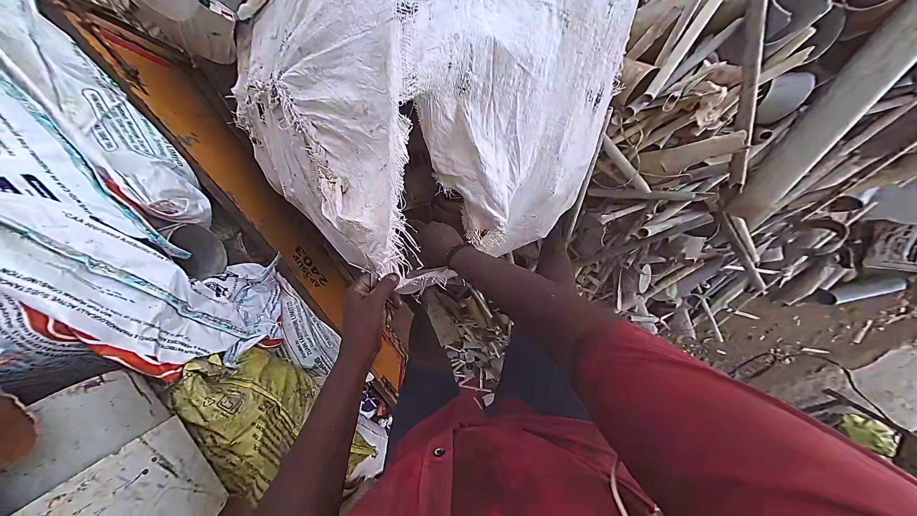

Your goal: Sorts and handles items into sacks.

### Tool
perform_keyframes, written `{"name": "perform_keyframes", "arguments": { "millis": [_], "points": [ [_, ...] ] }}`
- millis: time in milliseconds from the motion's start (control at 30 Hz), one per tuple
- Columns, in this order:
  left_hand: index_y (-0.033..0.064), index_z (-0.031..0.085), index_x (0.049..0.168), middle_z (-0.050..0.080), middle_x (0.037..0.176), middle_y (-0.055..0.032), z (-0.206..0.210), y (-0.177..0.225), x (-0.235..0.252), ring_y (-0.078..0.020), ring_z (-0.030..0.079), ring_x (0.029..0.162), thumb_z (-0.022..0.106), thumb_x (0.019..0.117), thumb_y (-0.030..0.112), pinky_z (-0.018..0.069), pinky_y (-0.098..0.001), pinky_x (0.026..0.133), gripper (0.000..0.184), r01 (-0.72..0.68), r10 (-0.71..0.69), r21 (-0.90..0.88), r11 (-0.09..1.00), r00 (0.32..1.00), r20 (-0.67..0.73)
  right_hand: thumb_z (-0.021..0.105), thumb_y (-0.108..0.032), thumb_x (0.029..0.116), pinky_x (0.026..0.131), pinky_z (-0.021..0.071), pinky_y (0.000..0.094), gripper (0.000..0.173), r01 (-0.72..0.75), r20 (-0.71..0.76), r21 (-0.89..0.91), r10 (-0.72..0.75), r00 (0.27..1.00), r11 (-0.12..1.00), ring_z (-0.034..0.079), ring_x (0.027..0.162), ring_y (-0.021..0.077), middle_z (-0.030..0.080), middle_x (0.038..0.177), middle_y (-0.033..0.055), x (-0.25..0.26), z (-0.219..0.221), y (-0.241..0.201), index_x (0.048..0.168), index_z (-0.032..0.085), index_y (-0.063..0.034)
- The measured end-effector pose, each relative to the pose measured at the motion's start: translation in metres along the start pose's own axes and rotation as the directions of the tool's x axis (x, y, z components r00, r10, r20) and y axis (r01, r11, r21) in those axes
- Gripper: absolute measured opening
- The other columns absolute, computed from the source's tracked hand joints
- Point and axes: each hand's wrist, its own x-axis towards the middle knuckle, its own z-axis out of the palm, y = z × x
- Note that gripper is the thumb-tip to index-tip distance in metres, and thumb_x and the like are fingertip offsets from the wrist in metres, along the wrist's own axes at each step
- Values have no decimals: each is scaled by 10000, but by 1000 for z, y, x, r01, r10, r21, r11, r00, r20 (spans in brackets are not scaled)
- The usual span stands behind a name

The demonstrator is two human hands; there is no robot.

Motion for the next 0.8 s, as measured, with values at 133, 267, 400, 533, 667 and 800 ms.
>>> {"name": "perform_keyframes", "arguments": {
  "millis": [133, 267, 400, 533, 667, 800],
  "points": [
    [4, 614, 911, 627, 604, -28, -2, -4, 2, -50, 519, 450, 589, 1035, 74, 415, -164, 444, 144, -12, 12, -14, 1000, 1000, 1, 647, -153, 1006, 1103, 390, 631, 531, -223, 215, 15, 215, 953, 975, 518, 1339, 479, 529, 1453, 298, 10, 9, -35, 1473, 483, 37],
    [14, 599, 868, 625, 592, -23, -3, -9, 4, -47, 519, 441, 582, 1044, 92, 418, -164, 445, 193, 2, -2, -11, 1000, 1000, 0, 628, -225, 982, 921, 511, 653, 331, -105, -37, -66, 103, 994, 992, 646, 1135, 468, 678, 1192, 277, 20, 61, 13, 1175, 691, 37],
    [-1, 596, 906, 620, 597, -28, -6, -8, 8, -54, 514, 441, 585, 1043, 98, 420, -172, 450, 170, -12, 11, -31, 999, 1000, -20, 550, -220, 1034, 863, 507, 631, 308, -112, -74, 47, 115, 991, 993, 678, 1012, 448, 690, 1016, 275, -35, -2, 40, 1008, 687, 54],
    [-10, 613, 957, 628, 621, -30, -13, -9, 10, -63, 527, 456, 592, 1044, 120, 436, -183, 463, 157, -9, 8, -26, 1000, 999, -32, 660, -154, 986, 756, 622, 313, 139, 187, -473, 664, 213, 855, 724, 731, 776, 95, 765, 887, 3, -165, -78, 104, 1052, 730, -53],
    [-17, 619, 899, 626, 605, -30, -11, -2, 6, -53, 505, 439, 588, 1043, 99, 404, -170, 439, 187, -5, 4, -44, 999, 1000, -19, 434, -217, 1105, 843, 583, 303, 188, 609, -626, 723, 681, 379, 326, 676, 928, 112, 662, 1055, -17, -293, -111, 187, 1253, 518, -138],
    [-16, 605, 908, 626, 613, -29, -4, 1, 3, -50, 504, 434, 597, 1039, 105, 409, -173, 431, 178, 17, -16, -33, 999, 999, 30, 520, -225, 1064, 701, 553, 284, 213, 494, -542, 755, 835, 100, 431, 632, 770, 101, 640, 980, 1, -293, -101, 205, 1225, 543, -87]
  ]
}}
